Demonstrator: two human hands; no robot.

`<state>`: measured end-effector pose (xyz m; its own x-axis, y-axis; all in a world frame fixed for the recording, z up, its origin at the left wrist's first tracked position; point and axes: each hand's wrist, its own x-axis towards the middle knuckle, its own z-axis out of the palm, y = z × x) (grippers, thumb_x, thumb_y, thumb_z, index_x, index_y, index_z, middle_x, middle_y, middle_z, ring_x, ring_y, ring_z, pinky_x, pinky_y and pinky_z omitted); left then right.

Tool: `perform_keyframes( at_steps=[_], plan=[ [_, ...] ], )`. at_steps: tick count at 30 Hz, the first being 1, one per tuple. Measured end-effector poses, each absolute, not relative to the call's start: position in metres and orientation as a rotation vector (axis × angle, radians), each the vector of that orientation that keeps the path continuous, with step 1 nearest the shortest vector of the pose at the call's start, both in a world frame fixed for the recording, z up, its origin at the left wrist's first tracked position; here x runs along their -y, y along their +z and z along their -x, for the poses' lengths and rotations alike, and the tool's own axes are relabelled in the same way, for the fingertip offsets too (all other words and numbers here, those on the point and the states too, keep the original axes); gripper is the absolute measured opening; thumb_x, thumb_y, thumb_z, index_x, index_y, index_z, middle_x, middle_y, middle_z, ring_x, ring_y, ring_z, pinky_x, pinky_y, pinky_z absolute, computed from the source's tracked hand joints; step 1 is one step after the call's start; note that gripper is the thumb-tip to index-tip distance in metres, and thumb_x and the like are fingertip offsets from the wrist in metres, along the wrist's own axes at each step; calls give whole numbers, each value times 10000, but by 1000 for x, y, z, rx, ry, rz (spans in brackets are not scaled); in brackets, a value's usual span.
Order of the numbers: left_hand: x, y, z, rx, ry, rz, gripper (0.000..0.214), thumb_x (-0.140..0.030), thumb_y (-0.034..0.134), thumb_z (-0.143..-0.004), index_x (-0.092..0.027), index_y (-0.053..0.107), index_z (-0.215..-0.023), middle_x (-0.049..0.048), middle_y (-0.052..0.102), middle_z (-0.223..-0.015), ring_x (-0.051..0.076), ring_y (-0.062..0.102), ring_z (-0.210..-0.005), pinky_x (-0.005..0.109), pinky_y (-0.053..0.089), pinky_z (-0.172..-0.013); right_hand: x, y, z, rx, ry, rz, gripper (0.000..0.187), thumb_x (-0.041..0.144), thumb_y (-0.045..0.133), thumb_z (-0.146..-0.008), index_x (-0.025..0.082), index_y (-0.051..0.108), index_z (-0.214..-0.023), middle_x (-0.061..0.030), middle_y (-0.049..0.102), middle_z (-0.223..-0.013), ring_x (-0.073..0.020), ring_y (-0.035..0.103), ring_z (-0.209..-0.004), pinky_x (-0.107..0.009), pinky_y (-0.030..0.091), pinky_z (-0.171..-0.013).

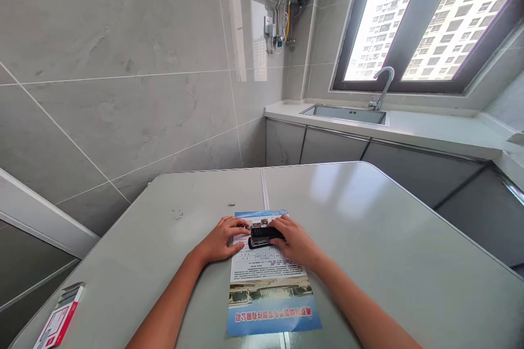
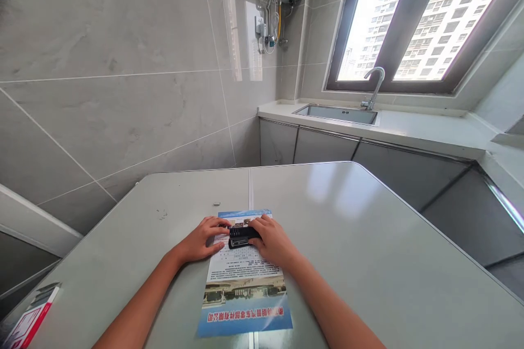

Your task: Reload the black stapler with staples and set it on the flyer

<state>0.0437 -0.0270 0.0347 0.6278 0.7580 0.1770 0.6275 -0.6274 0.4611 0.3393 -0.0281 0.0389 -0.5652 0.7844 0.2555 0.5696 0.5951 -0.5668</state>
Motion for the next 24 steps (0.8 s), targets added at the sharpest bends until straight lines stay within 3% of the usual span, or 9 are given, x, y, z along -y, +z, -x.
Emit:
perform_keyframes(
  at_steps=[5,9,11,13,15,19,24],
  plan=[
    [27,31,-52,-1144,543,-2459,341,-488,745,-871,-295,727,-1152,79,660,-1334,296,575,-1252,479,386,-1127,28,37,-338,2324,605,1080,228,212,660,-910,240,642,-1136,-69,706,-1072,-266,573,-1031,-389,464,-877],
    [27,26,-60,-1180,592,-2452,323,-514,749,-856,-279,734,-1078,69,700,-1239,290,608,-1184,471,388,-1108,24,44,-347,2253,637,1024,280,297,709,-901,257,661,-1174,-66,700,-1089,-258,582,-1042,-373,475,-872],
    [27,25,-62,-1183,596,-2442,290,-499,743,-862,-270,740,-1040,71,710,-1176,279,622,-1127,450,414,-1067,20,48,-355,2187,605,1008,126,325,641,-951,255,710,-1029,-58,693,-1006,-238,590,-983,-354,469,-844],
    [27,24,-62,-1182,595,-2410,266,-483,739,-867,-255,732,-1005,64,709,-1099,257,629,-1057,406,451,-988,16,50,-364,2131,570,1028,283,287,539,-986,230,682,-749,-46,650,-842,-204,582,-843,-328,448,-769],
    [26,24,-61,-1189,588,-2367,252,-470,742,-866,-242,718,-972,45,701,-1012,227,630,-966,361,468,-894,13,49,-370,2122,574,1067,402,226,499,-957,210,555,-560,-27,569,-712,-166,524,-689,-308,397,-673],
    [25,21,-61,-1219,551,-2302,247,-462,757,-853,-232,707,-928,-11,669,-836,167,593,-769,321,445,-819,11,47,-374,2169,653,1073,371,175,510,-870,191,449,-504,3,490,-657,-118,405,-576,-293,306,-600],
    [22,17,-61,-1218,558,-2255,297,-500,782,-823,-214,719,-868,-25,663,-777,140,556,-695,319,421,-825,9,46,-373,2143,731,1077,376,190,510,-862,178,387,-507,22,435,-635,-104,340,-569,-287,274,-598]
  ],
)
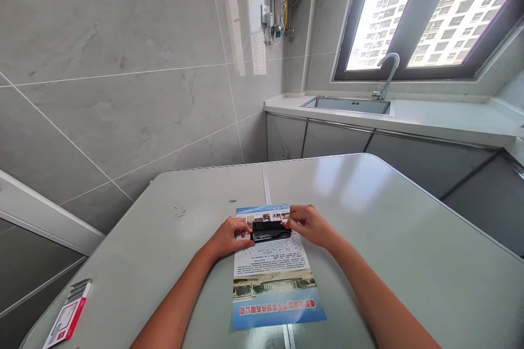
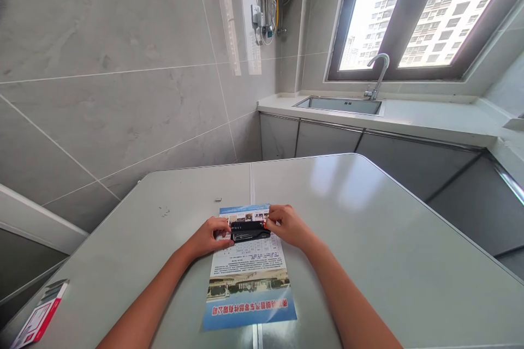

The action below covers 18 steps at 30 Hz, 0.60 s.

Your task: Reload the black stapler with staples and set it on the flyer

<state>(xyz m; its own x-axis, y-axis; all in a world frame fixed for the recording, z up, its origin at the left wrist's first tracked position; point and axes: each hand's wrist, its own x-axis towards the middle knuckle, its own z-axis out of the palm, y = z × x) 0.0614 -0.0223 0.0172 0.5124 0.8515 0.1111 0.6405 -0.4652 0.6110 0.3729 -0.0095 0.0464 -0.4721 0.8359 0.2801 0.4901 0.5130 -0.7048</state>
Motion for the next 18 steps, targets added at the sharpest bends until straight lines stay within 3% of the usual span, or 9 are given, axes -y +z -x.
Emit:
perform_keyframes(
  at_steps=[6,8,10,12,14,16,18],
  plan=[
    [20,16,-62,-1162,595,-2229,305,-489,787,-812,-191,725,-827,-3,691,-822,140,558,-720,299,403,-800,6,40,-375,2121,843,1090,371,146,511,-832,184,304,-527,37,348,-622,-101,271,-577,-284,217,-564],
    [19,17,-62,-1140,609,-2220,289,-459,795,-805,-180,724,-828,-6,673,-807,133,542,-711,278,386,-753,6,39,-373,2119,800,1090,379,138,518,-847,181,336,-518,37,361,-612,-103,284,-568,-285,220,-560],
    [19,17,-61,-1132,606,-2215,272,-432,799,-800,-174,720,-829,-12,654,-792,124,515,-687,264,362,-706,7,39,-369,2089,709,1067,383,171,530,-902,183,442,-529,22,434,-624,-118,380,-591,-282,279,-585],
    [19,18,-62,-1134,593,-2217,257,-415,797,-802,-174,716,-833,-17,643,-787,121,498,-678,259,344,-690,10,38,-362,2045,647,1007,315,246,544,-964,201,617,-661,-12,567,-726,-160,524,-718,-288,385,-678],
    [20,18,-62,-1138,584,-2225,250,-408,796,-806,-176,712,-845,-20,636,-789,127,502,-692,262,342,-707,12,34,-353,2059,663,916,148,325,616,-964,230,719,-917,-52,670,-935,-212,599,-921,-326,457,-824],
    [21,18,-62,-1144,583,-2229,248,-407,794,-814,-179,710,-863,-22,630,-791,136,516,-715,272,350,-750,15,28,-344,2137,714,853,260,338,726,-896,252,702,-1140,-75,691,-1119,-249,609,-1057,-373,476,-925],
    [22,19,-60,-1143,583,-2215,261,-425,793,-822,-184,715,-886,-19,624,-805,146,528,-742,287,359,-797,17,21,-338,2206,736,876,385,276,772,-845,255,673,-1217,-74,704,-1154,-264,626,-1068,-401,485,-944]
  ],
)
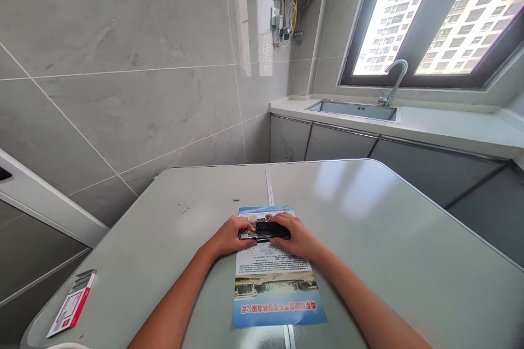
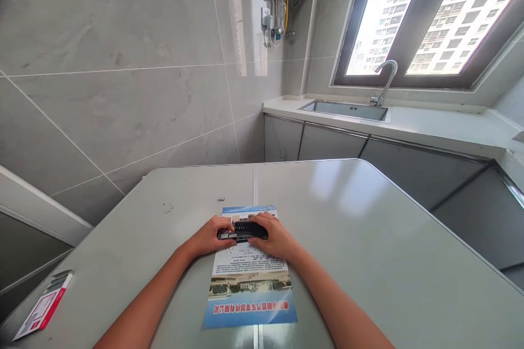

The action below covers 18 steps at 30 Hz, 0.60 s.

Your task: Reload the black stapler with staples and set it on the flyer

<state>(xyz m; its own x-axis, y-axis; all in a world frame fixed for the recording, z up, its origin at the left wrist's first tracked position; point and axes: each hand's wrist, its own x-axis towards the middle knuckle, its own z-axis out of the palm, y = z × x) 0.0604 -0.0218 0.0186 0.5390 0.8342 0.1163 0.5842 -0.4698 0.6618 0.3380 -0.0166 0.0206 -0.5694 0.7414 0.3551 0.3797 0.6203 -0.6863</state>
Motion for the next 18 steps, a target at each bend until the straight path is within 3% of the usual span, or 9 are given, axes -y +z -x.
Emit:
perform_keyframes(
  at_steps=[2,6,8,11,15,18],
  plan=[
    [22,19,-58,-1117,590,-2175,353,-480,829,-782,-200,733,-976,-5,616,-849,173,540,-808,297,374,-824,18,15,-336,2238,719,947,366,210,762,-833,249,678,-1188,-59,727,-1088,-260,651,-1009,-410,495,-921],
    [21,21,-52,-1039,845,-1951,833,-639,885,-632,-242,645,-1323,41,590,-1017,227,523,-959,317,410,-881,20,14,-340,2245,577,901,294,194,771,-828,235,693,-1109,-55,734,-1004,-247,652,-936,-379,513,-835],
    [21,23,-52,-998,1063,-1721,776,-689,785,-741,-229,625,-1345,70,592,-1081,228,533,-991,320,419,-905,20,15,-342,2189,443,799,300,192,731,-871,238,677,-1163,-69,740,-1020,-242,638,-931,-374,515,-808],
    [23,28,-56,-853,1238,-1254,543,-605,645,-924,-195,650,-1279,128,614,-1232,251,574,-1135,338,442,-972,22,19,-340,2077,162,677,364,127,629,-922,253,638,-1263,-81,748,-1076,-236,616,-914,-397,501,-800],
    [24,32,-59,-613,1028,-802,475,-516,558,-1009,-122,663,-1252,189,642,-1335,288,642,-1199,425,446,-1085,28,26,-334,2109,-152,552,421,34,537,-944,265,641,-1280,-59,762,-1094,-212,627,-939,-418,468,-858],
    [22,28,-56,-577,882,-670,492,-483,495,-1046,-71,662,-1257,204,701,-1252,260,710,-1111,390,473,-1081,33,33,-330,2180,-276,487,387,6,511,-961,242,670,-1223,-41,771,-1091,-186,631,-956,-405,460,-911]
  ],
)
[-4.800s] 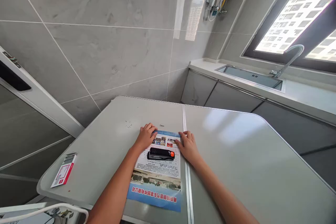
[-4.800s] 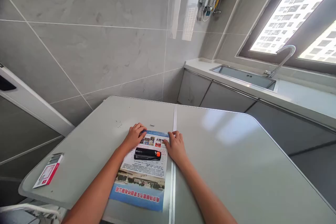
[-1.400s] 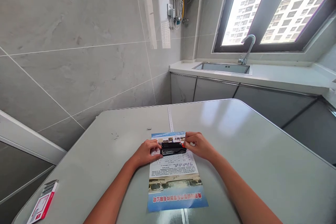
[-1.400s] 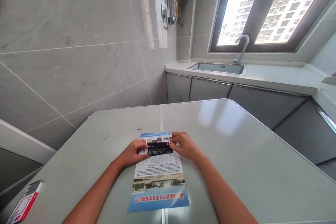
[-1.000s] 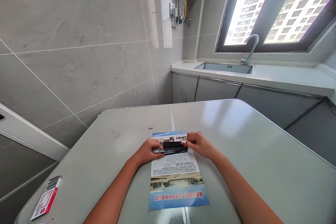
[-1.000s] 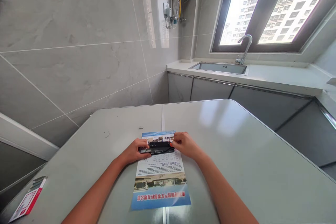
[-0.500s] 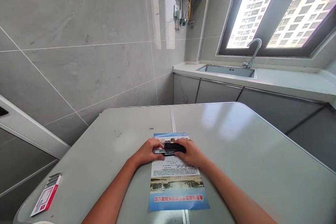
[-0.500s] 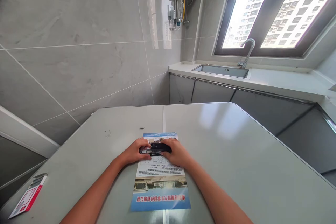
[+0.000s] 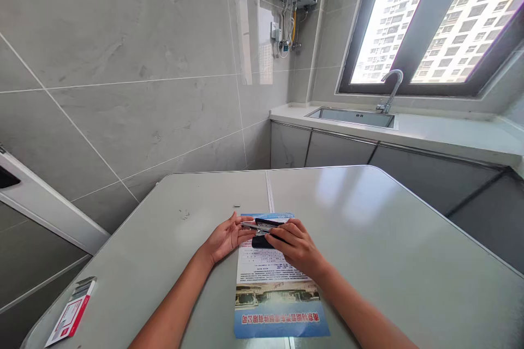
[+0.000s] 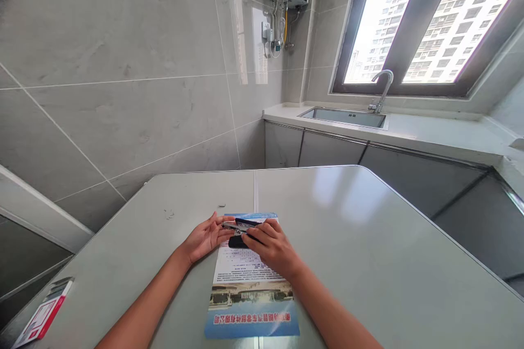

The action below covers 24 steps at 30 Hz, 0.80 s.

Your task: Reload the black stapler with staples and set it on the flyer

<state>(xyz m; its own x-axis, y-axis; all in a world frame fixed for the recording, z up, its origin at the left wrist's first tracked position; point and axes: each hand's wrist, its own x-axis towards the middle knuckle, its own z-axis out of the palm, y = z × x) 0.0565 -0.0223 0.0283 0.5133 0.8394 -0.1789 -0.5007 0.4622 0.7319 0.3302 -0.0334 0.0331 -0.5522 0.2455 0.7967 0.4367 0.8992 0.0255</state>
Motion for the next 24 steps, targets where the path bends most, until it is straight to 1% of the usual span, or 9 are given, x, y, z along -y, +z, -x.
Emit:
perform_keyframes(
  at_steps=[3,7,11,14,19,24],
  plan=[
    [20,22,-54,-605,877,-620,411,-375,500,-1061,-43,677,-1228,200,739,-1182,229,738,-1064,335,497,-1065,36,37,-329,2195,-346,476,326,9,523,-976,214,685,-1172,-32,774,-1098,-172,622,-952,-391,457,-934],
    [18,16,-54,-629,873,-611,355,-285,489,-1067,-29,697,-1197,203,761,-1133,223,753,-1044,316,523,-1037,36,35,-329,2229,-405,489,239,79,576,-1004,212,689,-1168,-27,769,-1118,-161,619,-957,-384,454,-957],
    [18,16,-53,-631,888,-653,316,-226,517,-1050,-28,704,-1208,199,755,-1164,229,745,-1080,300,533,-1025,35,32,-329,2262,-435,491,218,116,606,-1008,223,690,-1179,-29,765,-1123,-155,627,-960,-376,461,-974],
    [20,19,-55,-627,884,-676,297,-172,539,-1028,-19,699,-1226,214,735,-1219,243,725,-1135,317,512,-1070,35,33,-329,2243,-440,505,208,119,603,-1012,221,692,-1170,-32,768,-1123,-161,629,-948,-383,466,-965],
    [21,21,-58,-654,882,-680,265,-159,569,-1015,-39,709,-1206,196,740,-1218,225,727,-1132,324,488,-1114,39,38,-331,2302,-426,505,289,102,563,-1023,271,672,-1230,-19,771,-1137,-176,646,-967,-404,486,-964],
    [20,17,-55,-610,893,-655,269,-176,571,-1017,-23,711,-1188,215,739,-1211,240,730,-1128,338,498,-1110,43,37,-330,2289,-339,539,401,89,530,-1023,320,625,-1336,-18,763,-1172,-190,657,-1026,-422,479,-984]
  ],
)
